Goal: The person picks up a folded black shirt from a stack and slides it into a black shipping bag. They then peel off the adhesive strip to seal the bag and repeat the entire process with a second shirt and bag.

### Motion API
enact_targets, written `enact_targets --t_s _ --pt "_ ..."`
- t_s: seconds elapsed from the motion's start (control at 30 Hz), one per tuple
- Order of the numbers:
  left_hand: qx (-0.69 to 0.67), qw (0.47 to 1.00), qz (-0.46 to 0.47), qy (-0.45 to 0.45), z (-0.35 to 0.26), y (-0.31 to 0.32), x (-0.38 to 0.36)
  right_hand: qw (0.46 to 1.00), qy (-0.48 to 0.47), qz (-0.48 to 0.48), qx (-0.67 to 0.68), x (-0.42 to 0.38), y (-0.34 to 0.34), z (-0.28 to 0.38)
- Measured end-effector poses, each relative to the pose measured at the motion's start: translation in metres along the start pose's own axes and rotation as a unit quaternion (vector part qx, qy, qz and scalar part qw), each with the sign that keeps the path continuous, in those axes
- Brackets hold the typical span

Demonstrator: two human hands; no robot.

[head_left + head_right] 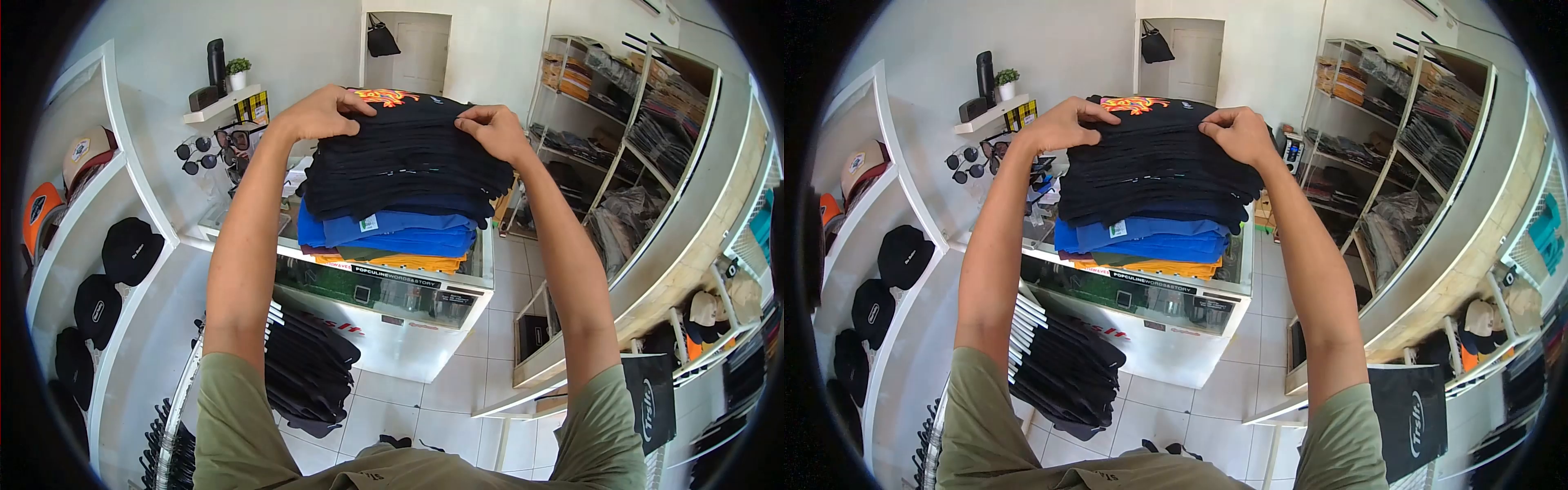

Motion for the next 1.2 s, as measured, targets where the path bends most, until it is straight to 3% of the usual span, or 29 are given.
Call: enact_targets --t_s 0.27,0.37,0.43,0.5,0.57,0.63,0.7,0.77,0.83,0.9,0.97,1.0,1.03,1.07,1.1,1.17,1.2 --pt "-0.118 0.987 -0.087 -0.065 0.023 0.002 -0.001 0.998 0.033 -0.002 0.061 0.011 0.005 -0.016" --pt "-0.027 0.991 -0.129 -0.021 0.018 0.009 0.000 0.999 0.018 -0.022 0.040 0.005 0.007 -0.009" --pt "0.079 0.967 -0.239 0.028 0.000 0.004 -0.006 0.999 0.011 -0.029 0.016 -0.006 0.009 0.000" --pt "0.096 0.957 -0.272 0.035 -0.013 0.002 -0.011 0.979 -0.117 -0.117 -0.116 -0.019 0.003 0.022" --pt "0.180 0.920 -0.336 0.097 -0.036 -0.001 -0.020 0.979 -0.110 -0.118 -0.128 -0.021 0.001 0.017" --pt "0.159 0.915 -0.357 0.104 -0.051 -0.001 -0.027 0.948 -0.152 -0.185 -0.208 -0.025 -0.008 0.012" --pt "0.138 0.909 -0.377 0.109 -0.064 -0.005 -0.038 0.946 -0.144 -0.188 -0.220 -0.030 -0.016 0.001" --pt "0.130 0.873 -0.438 0.168 -0.085 -0.015 -0.058 0.963 -0.118 -0.167 -0.178 -0.036 -0.027 -0.006" --pt "0.113 0.864 -0.461 0.171 -0.092 -0.016 -0.083 0.955 -0.153 -0.168 -0.193 -0.056 -0.035 0.014" --pt "0.076 0.815 -0.552 0.160 -0.084 -0.016 -0.117 0.950 -0.190 -0.164 -0.186 -0.085 -0.041 0.051" --pt "0.029 0.765 -0.642 0.035 -0.064 0.008 -0.149 0.934 -0.228 -0.167 -0.219 -0.114 -0.038 0.080" --pt "-0.117 0.743 -0.659 0.003 -0.035 0.030 -0.154 0.934 -0.234 -0.144 -0.229 -0.126 -0.032 0.092" --pt "-0.266 0.728 -0.632 -0.004 -0.013 0.056 -0.153 0.933 -0.239 -0.122 -0.239 -0.136 -0.025 0.102" --pt "-0.451 0.710 -0.528 -0.120 -0.019 0.083 -0.156 0.933 -0.239 -0.124 -0.238 -0.144 -0.022 0.111" --pt "-0.577 0.667 -0.452 -0.136 -0.023 0.111 -0.154 0.931 -0.246 -0.110 -0.246 -0.150 -0.016 0.119" --pt "-0.723 0.598 -0.346 -0.012 -0.030 0.139 -0.147 0.927 -0.256 -0.094 -0.257 -0.160 -0.007 0.133" --pt "-0.724 0.596 -0.348 -0.009 -0.033 0.143 -0.146 0.931 -0.246 -0.088 -0.256 -0.163 -0.004 0.136"
Point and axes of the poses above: each hand's wrist, its own x-axis towards the middle knuckle, its own y-axis out of the palm, z = x × y, the point moved 6 cm from there along x, towards the middle knuckle, and after that the axes turned 1 degree about -x, right-handed, at the moved point
